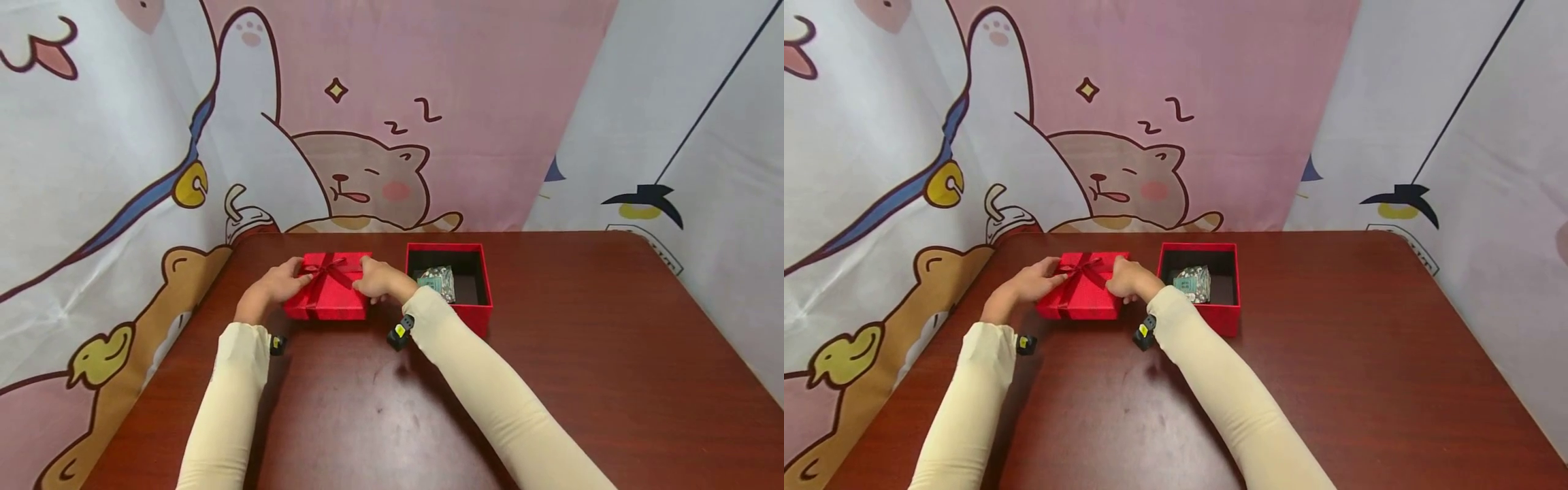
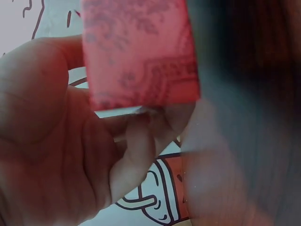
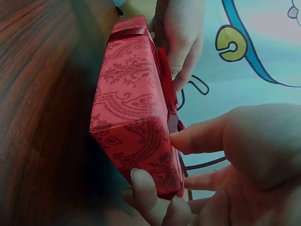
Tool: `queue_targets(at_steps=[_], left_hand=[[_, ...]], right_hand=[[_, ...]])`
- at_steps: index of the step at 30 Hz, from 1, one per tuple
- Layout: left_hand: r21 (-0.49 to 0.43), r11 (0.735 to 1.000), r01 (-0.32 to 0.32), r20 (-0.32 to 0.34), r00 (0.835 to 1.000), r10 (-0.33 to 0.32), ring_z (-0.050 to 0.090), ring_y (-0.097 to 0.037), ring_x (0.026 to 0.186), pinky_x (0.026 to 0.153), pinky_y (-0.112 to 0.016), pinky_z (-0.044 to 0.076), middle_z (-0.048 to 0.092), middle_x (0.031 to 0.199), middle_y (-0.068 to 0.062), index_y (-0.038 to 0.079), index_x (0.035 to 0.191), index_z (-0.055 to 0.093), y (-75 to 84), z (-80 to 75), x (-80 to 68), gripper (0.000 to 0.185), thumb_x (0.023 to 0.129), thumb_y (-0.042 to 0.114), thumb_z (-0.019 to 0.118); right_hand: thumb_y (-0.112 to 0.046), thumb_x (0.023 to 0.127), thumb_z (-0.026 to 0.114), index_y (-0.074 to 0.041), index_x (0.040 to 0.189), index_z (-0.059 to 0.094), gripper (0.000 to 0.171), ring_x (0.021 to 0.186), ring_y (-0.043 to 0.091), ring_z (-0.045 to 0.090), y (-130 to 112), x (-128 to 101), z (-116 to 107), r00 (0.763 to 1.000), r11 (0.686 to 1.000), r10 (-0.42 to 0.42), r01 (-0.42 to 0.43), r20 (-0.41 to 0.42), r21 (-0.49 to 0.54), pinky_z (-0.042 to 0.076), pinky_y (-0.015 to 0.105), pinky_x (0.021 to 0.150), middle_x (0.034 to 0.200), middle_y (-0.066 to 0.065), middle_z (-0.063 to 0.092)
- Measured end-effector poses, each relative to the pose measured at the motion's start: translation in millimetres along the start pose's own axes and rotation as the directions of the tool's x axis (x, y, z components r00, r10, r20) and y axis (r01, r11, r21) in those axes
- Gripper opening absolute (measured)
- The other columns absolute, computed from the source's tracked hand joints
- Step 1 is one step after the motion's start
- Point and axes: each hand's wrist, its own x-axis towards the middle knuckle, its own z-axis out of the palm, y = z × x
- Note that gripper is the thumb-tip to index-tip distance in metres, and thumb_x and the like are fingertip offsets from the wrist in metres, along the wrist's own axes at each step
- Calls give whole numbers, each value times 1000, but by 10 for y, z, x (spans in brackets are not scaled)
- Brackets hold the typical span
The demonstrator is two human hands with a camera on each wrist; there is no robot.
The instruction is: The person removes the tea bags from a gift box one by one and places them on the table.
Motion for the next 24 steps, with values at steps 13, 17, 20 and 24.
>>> queue_targets(at_steps=[13, 17, 20, 24], left_hand=[[49, 997, 60, 43, 997, -62, 56, -41, 112, 74, -42, 56, 52, 131, -33, -9, 142, 36, 37, 158, -9, 57, 100, 26, 50], [33, 998, 59, 48, 997, -60, 59, -41, 104, 58, -37, 56, 53, 126, -33, -9, 139, 37, 36, 168, -24, 55, 99, 25, 51], [19, 998, 64, 52, 996, -65, 59, -41, 103, 53, -35, 55, 52, 126, -33, -8, 141, 36, 29, 179, -32, 55, 98, 25, 52], [-3, 996, 90, 69, 994, -89, 58, -41, 104, 55, -37, 56, 51, 128, -32, -5, 145, 34, 20, 200, -36, 58, 98, 25, 53]], right_hand=[[-21, 98, 57, -3, 128, 43, 38, 52, 16, 56, 71, 93, 125, 998, 999, 36, -37, 45, 23, 47, 24, 47, 65, 7, 56], [-19, 97, 59, -3, 129, 42, 40, 52, 15, 56, 68, 104, 139, 998, 999, 35, -36, 43, 38, 49, 25, 48, 62, 7, 56], [-19, 96, 61, -3, 131, 41, 43, 50, 15, 57, 72, 125, 152, 999, 998, 37, -38, 37, 42, 50, 25, 48, 63, 8, 57], [-19, 95, 63, -2, 121, 48, 34, 47, 14, 57, 84, 152, 167, 999, 999, 40, -40, 31, 21, 51, 25, 47, 70, 10, 59]])
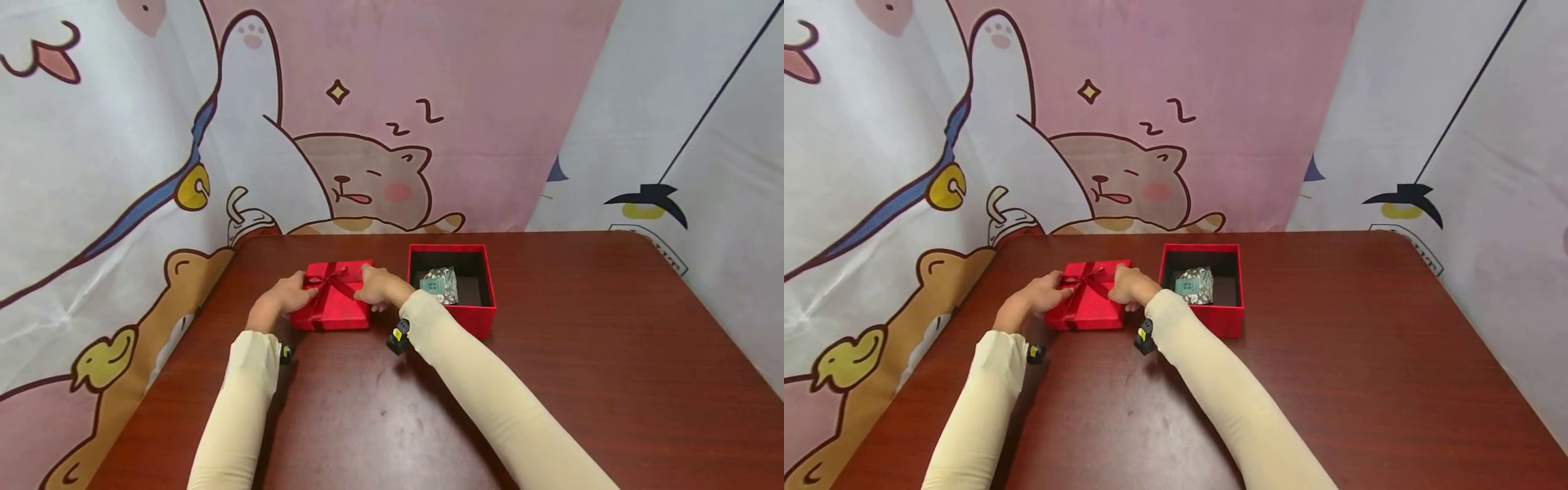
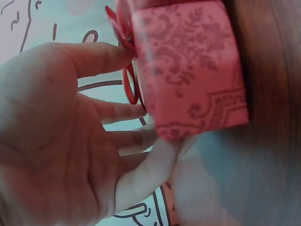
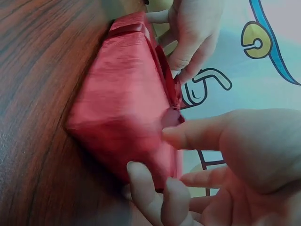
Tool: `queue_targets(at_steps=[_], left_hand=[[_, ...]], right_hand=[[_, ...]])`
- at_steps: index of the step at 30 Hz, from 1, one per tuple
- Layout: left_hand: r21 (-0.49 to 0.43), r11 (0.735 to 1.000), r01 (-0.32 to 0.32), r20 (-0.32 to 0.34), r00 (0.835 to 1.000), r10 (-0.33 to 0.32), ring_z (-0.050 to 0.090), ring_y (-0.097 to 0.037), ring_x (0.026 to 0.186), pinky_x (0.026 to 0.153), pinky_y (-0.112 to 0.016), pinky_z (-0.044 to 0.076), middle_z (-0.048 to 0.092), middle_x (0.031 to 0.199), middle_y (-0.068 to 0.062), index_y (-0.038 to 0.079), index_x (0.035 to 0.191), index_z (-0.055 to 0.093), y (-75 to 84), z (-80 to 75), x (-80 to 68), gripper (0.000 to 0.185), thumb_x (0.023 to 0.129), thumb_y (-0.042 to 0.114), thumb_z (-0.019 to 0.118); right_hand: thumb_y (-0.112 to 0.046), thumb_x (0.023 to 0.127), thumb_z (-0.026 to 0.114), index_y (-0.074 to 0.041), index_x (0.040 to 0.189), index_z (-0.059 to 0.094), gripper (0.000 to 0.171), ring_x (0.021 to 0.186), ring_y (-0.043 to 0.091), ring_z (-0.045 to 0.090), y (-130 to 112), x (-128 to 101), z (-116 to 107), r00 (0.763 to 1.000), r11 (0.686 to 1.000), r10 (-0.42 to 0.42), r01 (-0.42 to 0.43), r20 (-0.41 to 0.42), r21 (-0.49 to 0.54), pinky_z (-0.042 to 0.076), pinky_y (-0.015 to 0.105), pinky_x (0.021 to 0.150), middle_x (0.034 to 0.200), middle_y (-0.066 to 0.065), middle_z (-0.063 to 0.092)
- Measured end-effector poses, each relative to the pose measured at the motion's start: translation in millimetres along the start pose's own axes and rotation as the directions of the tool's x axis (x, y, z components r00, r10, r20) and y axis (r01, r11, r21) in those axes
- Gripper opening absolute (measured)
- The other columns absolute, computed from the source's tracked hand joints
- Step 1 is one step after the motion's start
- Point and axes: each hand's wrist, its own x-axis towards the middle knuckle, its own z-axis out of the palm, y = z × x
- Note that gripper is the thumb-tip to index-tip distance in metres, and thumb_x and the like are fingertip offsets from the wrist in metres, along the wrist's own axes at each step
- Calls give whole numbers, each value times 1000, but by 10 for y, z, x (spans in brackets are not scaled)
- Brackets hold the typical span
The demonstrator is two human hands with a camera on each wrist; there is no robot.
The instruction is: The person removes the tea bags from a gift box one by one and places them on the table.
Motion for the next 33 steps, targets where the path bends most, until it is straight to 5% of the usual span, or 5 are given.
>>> queue_targets(at_steps=[6, 11, 18, 26, 33], left_hand=[[244, 970, 19, -125, 992, 12, 50, -49, 120, 89, -57, 50, 42, 138, -33, -2, 147, 37, 103, -23, -68, 60, 98, 31, 50], [312, 950, 2, -230, 970, 73, 50, -49, 121, 96, -63, 43, 42, 140, -30, 4, 146, 43, 255, -72, -105, 57, 98, 32, 51], [310, 947, -81, -191, 971, 145, 51, -44, 124, 95, -62, 44, 45, 141, -25, 12, 147, 44, 424, -132, -132, 53, 98, 33, 51], [288, 941, -179, -169, 957, 234, 56, -37, 120, 95, -59, 45, 49, 137, -18, 17, 146, 45, 688, -59, -148, 51, 99, 35, 53], [215, 923, -318, -145, 925, 352, 59, -28, 116, 90, -54, 49, 50, 136, -11, 21, 147, 43, 992, 19, -151, 50, 101, 39, 50]], right_hand=[[-21, 95, 63, -4, 105, 50, 24, 49, 17, 62, -18, -63, -57, 999, 999, -3, 1, -38, -43, 54, 28, 50, 76, 11, 60], [-23, 94, 61, -2, 126, 50, 40, 64, 26, 69, -48, -212, -164, 993, 996, -64, 57, -102, -62, 57, 33, 57, 88, 14, 64], [-29, 95, 63, -7, 145, 46, 58, 109, 27, 63, -24, -425, -322, 969, 986, -130, 103, -210, -132, 52, 44, 88, 132, 12, 60], [-23, 93, 62, -8, 128, 61, 38, 97, 22, 62, 100, -645, -530, 859, 965, -263, 242, -438, -105, 54, 41, 78, 110, 11, 67], [-26, 94, 62, -13, 129, 62, 38, 101, 24, 61, 303, -811, -689, 851, 973, -232, 210, -470, -101, 53, 43, 77, 114, 9, 64]])
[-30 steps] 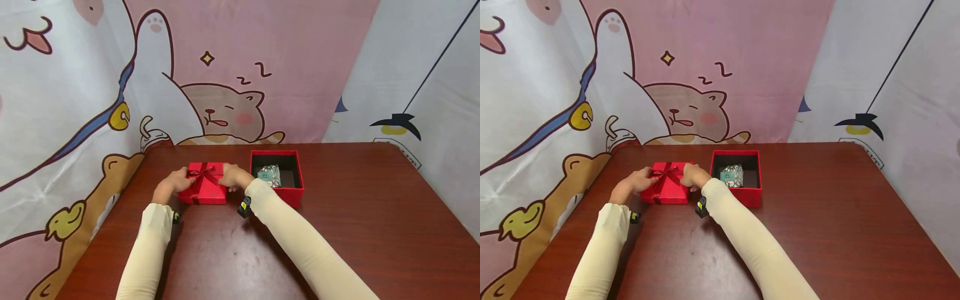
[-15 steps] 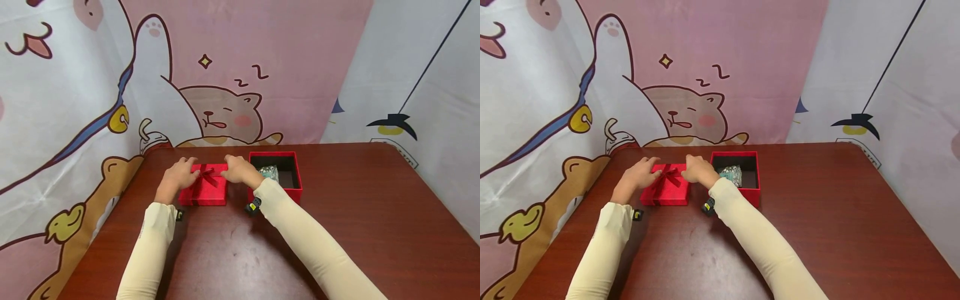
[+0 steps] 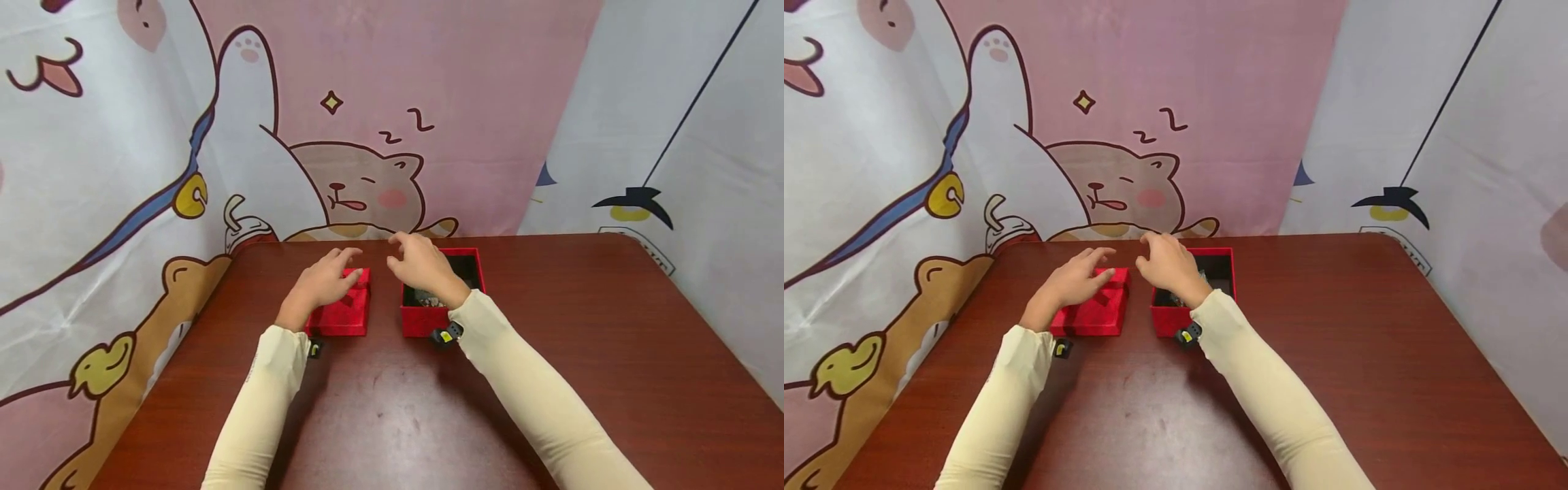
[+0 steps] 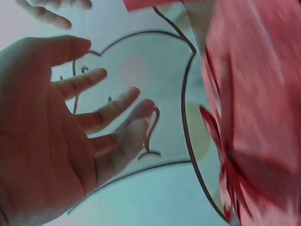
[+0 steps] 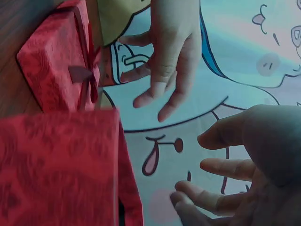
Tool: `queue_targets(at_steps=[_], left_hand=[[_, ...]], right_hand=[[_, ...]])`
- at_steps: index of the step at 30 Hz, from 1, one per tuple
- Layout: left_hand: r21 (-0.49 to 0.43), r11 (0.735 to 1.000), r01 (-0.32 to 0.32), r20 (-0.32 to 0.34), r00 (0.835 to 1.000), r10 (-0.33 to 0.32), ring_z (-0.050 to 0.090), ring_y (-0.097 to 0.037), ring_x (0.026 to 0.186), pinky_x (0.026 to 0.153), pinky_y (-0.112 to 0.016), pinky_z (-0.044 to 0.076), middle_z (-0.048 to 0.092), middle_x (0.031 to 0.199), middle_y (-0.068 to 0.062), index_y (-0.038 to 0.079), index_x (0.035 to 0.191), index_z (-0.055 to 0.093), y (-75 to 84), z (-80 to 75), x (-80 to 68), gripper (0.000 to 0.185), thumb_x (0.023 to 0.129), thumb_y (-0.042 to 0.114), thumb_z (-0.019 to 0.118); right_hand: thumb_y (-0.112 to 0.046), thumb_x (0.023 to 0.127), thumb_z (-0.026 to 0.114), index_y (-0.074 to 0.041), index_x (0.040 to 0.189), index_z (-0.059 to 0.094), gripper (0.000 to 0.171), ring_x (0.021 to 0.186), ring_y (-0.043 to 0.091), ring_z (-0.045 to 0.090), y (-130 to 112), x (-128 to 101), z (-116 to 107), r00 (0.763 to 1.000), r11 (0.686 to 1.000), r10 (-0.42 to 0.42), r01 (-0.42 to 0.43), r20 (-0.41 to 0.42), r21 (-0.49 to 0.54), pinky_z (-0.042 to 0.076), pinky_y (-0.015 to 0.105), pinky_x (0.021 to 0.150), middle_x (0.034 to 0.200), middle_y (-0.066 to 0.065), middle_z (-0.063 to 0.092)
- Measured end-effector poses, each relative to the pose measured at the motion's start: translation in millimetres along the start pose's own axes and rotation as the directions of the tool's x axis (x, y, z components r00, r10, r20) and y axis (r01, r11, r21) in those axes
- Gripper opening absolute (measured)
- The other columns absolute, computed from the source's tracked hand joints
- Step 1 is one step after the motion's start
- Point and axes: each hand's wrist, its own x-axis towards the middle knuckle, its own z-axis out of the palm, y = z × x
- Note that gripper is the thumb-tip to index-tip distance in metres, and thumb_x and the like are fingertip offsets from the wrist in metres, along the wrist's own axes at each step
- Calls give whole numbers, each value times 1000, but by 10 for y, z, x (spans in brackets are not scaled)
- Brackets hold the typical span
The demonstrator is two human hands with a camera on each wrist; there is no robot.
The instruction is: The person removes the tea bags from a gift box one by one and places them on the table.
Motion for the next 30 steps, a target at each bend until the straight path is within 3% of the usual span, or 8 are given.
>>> queue_targets(at_steps=[9, 14, 21, 30], left_hand=[[-38, 992, -123, 0, 992, 123, 61, -27, 108, 87, -53, 51, 48, 137, -10, 25, 148, 41, 385, 181, 160, 52, 101, 45, 48], [-69, 985, -159, 17, 987, 160, 61, -26, 106, 87, -50, 52, 48, 136, -8, 24, 148, 41, 525, 303, 222, 52, 101, 44, 48], [-70, 986, -151, -3, 989, 151, 63, -27, 103, 88, -51, 51, 45, 138, -9, 26, 147, 42, 634, 420, 268, 50, 101, 43, 47], [-96, 989, -115, -76, 991, 108, 65, -30, 101, 87, -50, 52, 38, 146, -10, 28, 143, 46, 701, 539, 319, 45, 99, 38, 53]], right_hand=[[-24, 92, 63, -8, 132, 60, 44, 112, 31, 60, 334, -151, -155, 999, 999, 50, -50, -14, 4, 50, 49, 91, 125, 19, 64], [-21, 92, 62, -3, 134, 57, 46, 112, 35, 60, 453, -240, -218, 998, 998, 64, -64, -5, 21, 50, 51, 91, 125, 23, 63], [-22, 92, 63, 2, 135, 55, 50, 106, 33, 63, 554, -302, -248, 994, 994, 104, -103, 43, -22, 51, 50, 91, 120, 21, 65], [-23, 93, 62, 6, 134, 53, 51, 114, 36, 59, 625, -328, -171, 976, 983, 176, -169, 129, -66, 47, 52, 97, 130, 24, 60]])
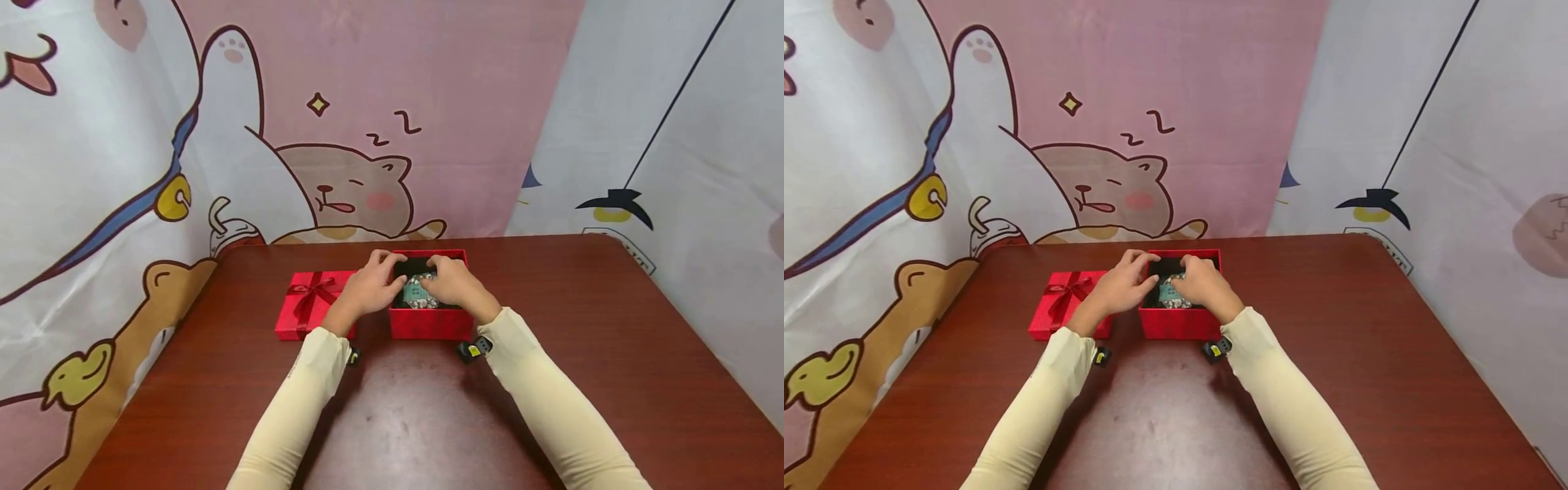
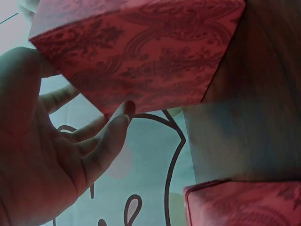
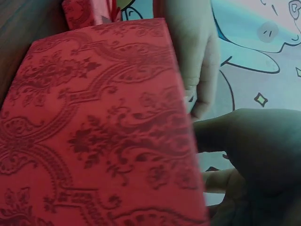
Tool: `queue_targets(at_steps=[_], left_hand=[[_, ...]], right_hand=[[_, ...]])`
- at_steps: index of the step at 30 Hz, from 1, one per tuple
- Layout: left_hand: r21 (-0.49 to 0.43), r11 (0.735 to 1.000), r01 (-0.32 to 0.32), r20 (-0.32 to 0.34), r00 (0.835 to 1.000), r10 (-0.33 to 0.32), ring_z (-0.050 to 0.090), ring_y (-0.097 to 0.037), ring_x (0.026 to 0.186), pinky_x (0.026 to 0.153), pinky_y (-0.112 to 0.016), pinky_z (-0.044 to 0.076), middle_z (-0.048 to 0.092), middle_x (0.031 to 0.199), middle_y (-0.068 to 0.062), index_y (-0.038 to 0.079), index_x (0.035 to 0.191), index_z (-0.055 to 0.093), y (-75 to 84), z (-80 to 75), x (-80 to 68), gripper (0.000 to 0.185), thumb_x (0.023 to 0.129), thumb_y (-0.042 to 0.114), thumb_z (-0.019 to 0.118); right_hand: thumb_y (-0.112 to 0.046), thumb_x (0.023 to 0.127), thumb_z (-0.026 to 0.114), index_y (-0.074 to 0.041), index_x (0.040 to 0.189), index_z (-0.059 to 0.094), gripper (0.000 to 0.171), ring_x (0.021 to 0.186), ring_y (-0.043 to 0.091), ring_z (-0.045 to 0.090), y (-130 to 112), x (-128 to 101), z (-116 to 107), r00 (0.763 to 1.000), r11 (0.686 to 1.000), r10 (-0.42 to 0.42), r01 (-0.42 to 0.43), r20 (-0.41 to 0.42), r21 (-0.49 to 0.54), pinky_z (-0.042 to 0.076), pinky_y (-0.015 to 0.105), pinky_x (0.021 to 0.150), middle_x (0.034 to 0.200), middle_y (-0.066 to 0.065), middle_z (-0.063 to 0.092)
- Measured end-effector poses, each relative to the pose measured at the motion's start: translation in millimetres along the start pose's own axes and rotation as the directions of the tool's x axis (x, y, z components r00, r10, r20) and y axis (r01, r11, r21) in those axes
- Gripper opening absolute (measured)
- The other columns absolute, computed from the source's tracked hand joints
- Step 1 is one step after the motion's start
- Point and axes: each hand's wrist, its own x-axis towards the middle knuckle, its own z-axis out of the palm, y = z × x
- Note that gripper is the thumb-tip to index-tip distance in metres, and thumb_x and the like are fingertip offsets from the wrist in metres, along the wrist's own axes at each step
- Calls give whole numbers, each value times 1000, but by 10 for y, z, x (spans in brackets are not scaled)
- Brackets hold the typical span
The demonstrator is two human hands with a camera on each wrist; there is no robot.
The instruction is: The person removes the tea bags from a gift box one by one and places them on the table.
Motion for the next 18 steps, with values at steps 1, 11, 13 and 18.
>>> queue_targets(at_steps=[1, 11, 13, 18], left_hand=[[-4, 1000, 3, -5, 1000, -3, 66, -31, 100, 86, -50, 52, 38, 146, -9, 28, 143, 46, -3, 10, 5, 45, 99, 37, 54], [39, 999, 31, -4, 1000, -31, 67, -34, 95, 82, -51, 52, 36, 147, -8, 30, 144, 43, -35, 62, 25, 46, 99, 36, 50], [43, 998, 33, -4, 999, -33, 67, -35, 95, 82, -51, 52, 37, 147, -8, 30, 144, 43, -37, 76, 27, 45, 100, 37, 48], [45, 998, 45, 3, 999, -46, 67, -37, 96, 84, -53, 51, 37, 148, -9, 29, 144, 43, -20, 94, 23, 45, 100, 37, 47]], right_hand=[[-23, 94, 62, 6, 134, 53, 51, 115, 36, 59, 2, 7, 12, 1000, 1000, 12, -12, 11, -3, 47, 52, 97, 130, 24, 60], [-25, 94, 62, 5, 139, 49, 56, 122, 40, 54, 49, 69, 115, 998, 999, 41, -41, 37, -12, 45, 54, 99, 132, 24, 58], [-26, 93, 62, 4, 140, 48, 57, 125, 42, 50, 49, 68, 126, 998, 999, 49, -49, 32, -4, 44, 55, 100, 134, 25, 57], [-26, 93, 62, 4, 141, 44, 60, 123, 40, 53, 45, 58, 147, 998, 998, 63, -63, 26, 28, 45, 54, 99, 134, 26, 56]])
